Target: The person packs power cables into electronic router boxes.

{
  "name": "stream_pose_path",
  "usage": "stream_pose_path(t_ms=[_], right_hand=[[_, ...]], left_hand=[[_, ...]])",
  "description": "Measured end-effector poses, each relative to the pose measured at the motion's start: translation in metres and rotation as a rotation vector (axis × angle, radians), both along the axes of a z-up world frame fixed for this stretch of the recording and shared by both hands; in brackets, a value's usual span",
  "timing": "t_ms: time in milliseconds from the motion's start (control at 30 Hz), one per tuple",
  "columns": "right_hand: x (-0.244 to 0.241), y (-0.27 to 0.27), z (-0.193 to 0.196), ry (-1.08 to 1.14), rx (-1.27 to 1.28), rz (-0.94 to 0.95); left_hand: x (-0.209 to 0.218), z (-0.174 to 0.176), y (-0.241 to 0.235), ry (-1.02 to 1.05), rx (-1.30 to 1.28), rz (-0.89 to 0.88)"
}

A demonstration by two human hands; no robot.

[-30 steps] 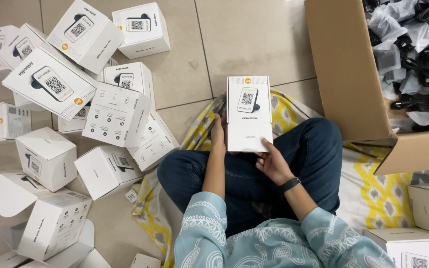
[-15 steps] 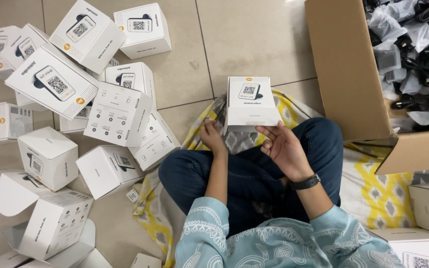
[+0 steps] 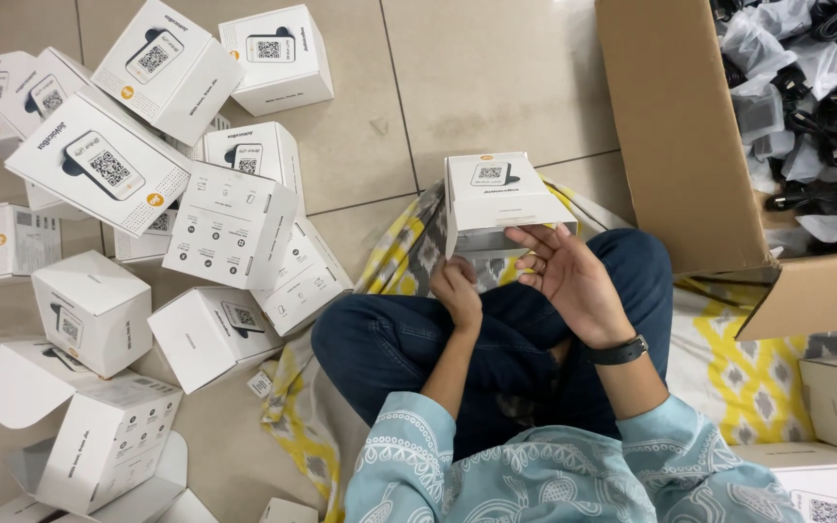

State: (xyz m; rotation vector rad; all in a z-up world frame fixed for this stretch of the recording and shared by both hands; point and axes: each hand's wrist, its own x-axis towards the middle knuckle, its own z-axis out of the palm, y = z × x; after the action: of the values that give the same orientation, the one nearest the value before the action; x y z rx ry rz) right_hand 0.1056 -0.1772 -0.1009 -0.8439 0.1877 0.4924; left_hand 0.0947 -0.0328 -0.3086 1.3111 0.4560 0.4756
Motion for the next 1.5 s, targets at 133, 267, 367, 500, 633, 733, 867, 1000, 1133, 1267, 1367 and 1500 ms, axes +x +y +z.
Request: stream_pose_path(t_ms=[133, 267, 367, 500, 633, 733, 867, 1000, 1133, 1267, 1367, 1500], right_hand=[[0.001, -0.001, -0.002, -0.005, 0.001, 0.002], [-0.001, -0.004, -0.006, -0.012, 0.0, 0.024], [-0.003, -0.008, -0.006, -0.017, 0.007, 0.041], [-0.002, -0.011, -0.004, -0.051, 0.003, 0.064], [0.02, -0.005, 0.004, -0.119, -0.139, 0.095], [0.062, -0.001, 0.003, -0.363, -0.495, 0.015], [0.136, 0.001, -0.044, -0.709, -0.972, -0.132], [0.157, -0.001, -0.114, -1.061, -1.777, -0.005], [0.11, -0.021, -0.173, -1.128, -1.603, 0.069], [0.083, -0.038, -0.189, -0.969, -1.716, 0.406], [0.078, -0.041, -0.197, -0.936, -1.618, 0.42], [0.079, -0.034, -0.19, -0.752, -1.62, 0.477]], left_hand=[[-0.006, 0.062, -0.013, -0.112, 0.618, -0.209], [0.026, 0.081, -0.022, -0.216, 1.074, -0.414], [0.053, 0.022, -0.022, -0.035, 1.202, -0.537], [0.048, 0.009, -0.002, -0.032, 1.333, -0.53], [0.04, 0.017, 0.0, 0.126, 1.348, -0.597], [0.043, 0.031, 0.001, 0.248, 1.376, -0.73], [0.04, 0.013, 0.0, 0.173, 1.321, -0.706], [0.039, 0.031, 0.003, 0.173, 1.278, -0.731], [0.044, -0.003, 0.008, 0.062, 1.111, -0.631], [0.046, -0.003, 0.01, 0.01, 0.913, -0.555], [0.054, 0.007, 0.013, 0.038, 0.884, -0.551], [0.087, 0.025, 0.016, 0.062, 1.09, -0.64]])
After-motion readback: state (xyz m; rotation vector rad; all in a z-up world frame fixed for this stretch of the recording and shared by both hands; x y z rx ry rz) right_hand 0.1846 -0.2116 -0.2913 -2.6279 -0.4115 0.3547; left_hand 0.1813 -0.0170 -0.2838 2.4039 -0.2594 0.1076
